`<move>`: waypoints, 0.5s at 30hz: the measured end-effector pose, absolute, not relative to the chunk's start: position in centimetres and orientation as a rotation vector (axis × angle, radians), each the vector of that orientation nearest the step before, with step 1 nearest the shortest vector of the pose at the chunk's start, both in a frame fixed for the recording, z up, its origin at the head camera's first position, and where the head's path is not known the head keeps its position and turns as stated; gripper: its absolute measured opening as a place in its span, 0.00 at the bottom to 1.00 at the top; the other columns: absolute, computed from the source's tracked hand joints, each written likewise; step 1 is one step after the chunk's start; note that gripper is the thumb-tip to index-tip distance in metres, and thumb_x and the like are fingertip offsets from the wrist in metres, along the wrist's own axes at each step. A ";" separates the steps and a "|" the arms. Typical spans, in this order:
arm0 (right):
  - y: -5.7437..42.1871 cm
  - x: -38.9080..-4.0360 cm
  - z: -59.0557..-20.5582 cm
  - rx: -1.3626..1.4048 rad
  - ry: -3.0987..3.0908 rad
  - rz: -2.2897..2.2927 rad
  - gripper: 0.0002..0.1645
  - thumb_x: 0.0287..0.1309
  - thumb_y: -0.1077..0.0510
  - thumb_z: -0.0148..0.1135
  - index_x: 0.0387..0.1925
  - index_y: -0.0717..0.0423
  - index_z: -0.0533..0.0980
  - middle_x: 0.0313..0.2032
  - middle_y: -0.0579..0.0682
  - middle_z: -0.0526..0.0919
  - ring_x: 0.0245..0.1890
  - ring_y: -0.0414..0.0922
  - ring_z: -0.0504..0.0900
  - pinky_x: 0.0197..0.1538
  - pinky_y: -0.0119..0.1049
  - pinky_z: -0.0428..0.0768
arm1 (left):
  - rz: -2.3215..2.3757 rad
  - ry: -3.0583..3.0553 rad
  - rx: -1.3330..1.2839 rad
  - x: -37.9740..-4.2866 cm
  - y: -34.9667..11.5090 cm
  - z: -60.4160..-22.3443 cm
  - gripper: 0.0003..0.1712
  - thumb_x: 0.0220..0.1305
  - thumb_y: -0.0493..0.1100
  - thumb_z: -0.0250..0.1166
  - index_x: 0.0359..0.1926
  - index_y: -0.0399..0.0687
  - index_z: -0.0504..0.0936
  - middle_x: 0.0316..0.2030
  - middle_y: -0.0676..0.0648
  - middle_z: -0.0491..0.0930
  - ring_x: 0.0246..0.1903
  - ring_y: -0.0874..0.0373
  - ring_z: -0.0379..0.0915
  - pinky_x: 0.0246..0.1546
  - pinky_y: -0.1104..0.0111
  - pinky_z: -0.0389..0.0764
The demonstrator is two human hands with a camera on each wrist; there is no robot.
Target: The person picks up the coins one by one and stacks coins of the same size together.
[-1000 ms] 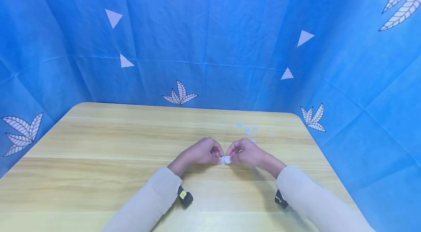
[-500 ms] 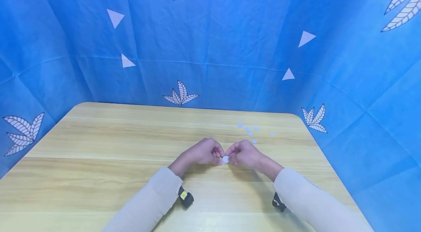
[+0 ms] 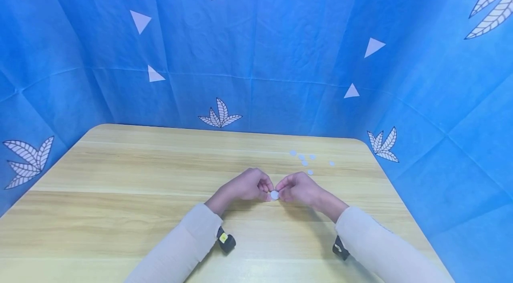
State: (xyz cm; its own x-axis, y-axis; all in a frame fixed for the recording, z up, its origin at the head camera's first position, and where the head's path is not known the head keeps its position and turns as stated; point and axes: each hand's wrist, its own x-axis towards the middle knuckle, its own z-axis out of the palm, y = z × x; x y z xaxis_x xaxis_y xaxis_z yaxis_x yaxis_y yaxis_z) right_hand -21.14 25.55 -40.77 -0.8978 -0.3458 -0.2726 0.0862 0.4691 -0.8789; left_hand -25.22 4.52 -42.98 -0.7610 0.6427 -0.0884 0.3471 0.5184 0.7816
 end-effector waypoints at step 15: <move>25.7 -21.3 -41.0 -0.164 2.270 -1.431 0.13 0.63 0.70 0.62 0.48 0.71 0.81 0.39 0.55 0.87 0.39 0.46 0.84 0.46 0.39 0.84 | 1.111 2.395 0.840 -25.2 4.4 -43.2 0.08 0.56 0.36 0.78 0.35 0.46 0.87 0.29 0.55 0.81 0.32 0.63 0.76 0.38 0.74 0.79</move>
State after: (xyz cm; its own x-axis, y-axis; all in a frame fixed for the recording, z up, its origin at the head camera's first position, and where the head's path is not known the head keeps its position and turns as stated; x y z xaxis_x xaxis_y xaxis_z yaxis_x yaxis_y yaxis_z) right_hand -21.33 25.65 -40.98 -0.8921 -0.3305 -0.3080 0.1354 0.4548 -0.8802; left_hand -25.24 4.41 -43.19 -0.7542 0.6519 -0.0789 0.3609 0.5119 0.7796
